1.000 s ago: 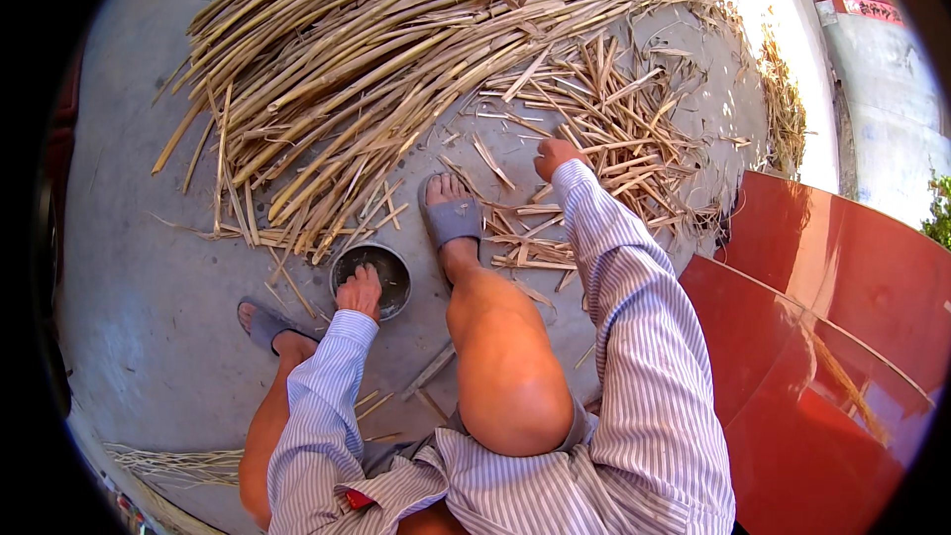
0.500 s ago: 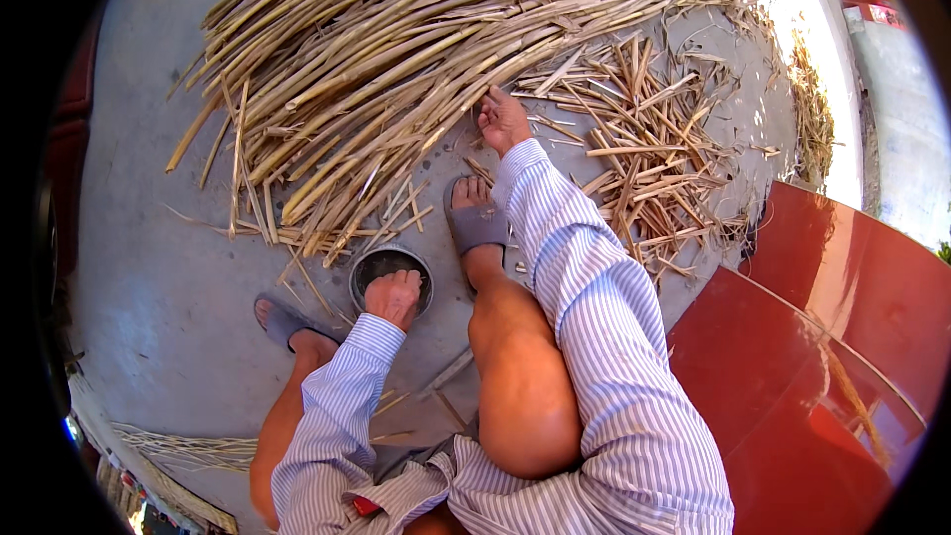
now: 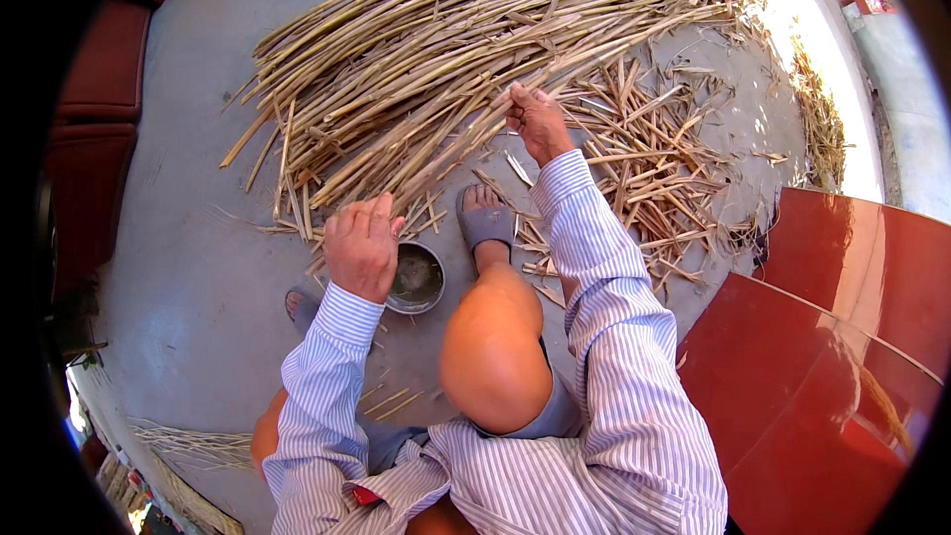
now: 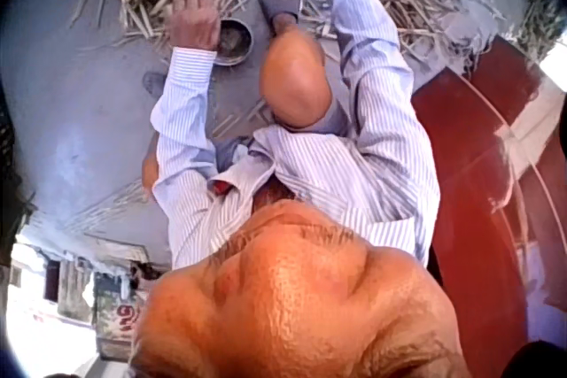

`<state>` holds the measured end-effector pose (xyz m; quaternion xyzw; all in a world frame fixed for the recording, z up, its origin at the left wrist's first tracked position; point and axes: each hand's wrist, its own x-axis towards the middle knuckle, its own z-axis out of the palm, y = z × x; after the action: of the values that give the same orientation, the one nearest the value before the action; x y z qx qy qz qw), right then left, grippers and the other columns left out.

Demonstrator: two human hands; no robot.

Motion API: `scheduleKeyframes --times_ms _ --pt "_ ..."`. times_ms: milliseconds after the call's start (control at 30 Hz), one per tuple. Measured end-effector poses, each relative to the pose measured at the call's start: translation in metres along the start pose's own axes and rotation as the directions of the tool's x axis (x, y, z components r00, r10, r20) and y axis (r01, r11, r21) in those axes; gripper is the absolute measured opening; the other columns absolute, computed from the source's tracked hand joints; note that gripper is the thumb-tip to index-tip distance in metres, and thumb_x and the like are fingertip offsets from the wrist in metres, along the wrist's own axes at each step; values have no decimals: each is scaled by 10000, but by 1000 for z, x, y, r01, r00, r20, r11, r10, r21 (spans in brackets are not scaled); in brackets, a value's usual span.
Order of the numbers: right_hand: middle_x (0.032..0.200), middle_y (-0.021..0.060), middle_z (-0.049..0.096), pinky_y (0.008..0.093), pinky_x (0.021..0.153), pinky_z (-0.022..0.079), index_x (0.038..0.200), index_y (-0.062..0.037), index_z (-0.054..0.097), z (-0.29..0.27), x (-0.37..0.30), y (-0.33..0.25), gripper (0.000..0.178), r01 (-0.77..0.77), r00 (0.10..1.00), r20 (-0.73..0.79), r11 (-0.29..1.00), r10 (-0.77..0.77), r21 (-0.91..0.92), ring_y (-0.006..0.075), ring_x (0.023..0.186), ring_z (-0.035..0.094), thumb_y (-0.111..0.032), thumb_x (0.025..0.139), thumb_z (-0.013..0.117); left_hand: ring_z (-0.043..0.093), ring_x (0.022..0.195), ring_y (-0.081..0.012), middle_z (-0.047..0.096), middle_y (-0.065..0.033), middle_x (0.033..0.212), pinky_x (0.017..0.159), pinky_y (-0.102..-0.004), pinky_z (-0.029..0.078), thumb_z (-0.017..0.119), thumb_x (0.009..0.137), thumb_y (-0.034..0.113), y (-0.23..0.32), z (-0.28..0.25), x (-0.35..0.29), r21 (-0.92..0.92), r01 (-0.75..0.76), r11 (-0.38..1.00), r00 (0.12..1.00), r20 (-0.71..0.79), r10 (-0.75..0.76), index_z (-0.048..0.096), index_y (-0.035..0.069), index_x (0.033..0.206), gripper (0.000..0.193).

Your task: The person sits on the floor and repeatedly strips the outer layers from long, thin plant stalks by hand. The stripped fibers are placed in a pile to the left, while the remaining stalks are set aside.

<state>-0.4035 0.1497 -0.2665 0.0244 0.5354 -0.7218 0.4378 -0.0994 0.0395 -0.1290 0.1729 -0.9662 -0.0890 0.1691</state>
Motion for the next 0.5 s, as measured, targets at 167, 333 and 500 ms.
scheduleKeyframes --times_ms 167,333,500 --pt "784 3 652 216 558 541 901 -78 605 44 -33 -50 167 108 992 49 990 -113 93 87 646 617 -241 935 619 574 963 -241 660 -85 986 799 -386 400 655 833 331 -6 -38 19 266 11 964 1000 8 -14 620 16 1121 428" --pt "846 27 679 212 586 548 942 -74 596 98 -81 -53 179 99 974 185 980 -131 174 91 676 631 -253 941 608 619 781 -231 670 -62 801 681 -386 415 651 850 339 -7 -78 25 272 26 962 995 -100 2 663 61 973 304" --pt "855 30 671 216 619 550 964 -67 602 127 -134 -66 159 31 954 291 991 -68 131 99 733 630 -225 956 583 612 704 -269 646 -72 760 632 -391 421 662 842 317 -16 -112 -1 185 23 982 994 -106 -4 633 82 858 238"
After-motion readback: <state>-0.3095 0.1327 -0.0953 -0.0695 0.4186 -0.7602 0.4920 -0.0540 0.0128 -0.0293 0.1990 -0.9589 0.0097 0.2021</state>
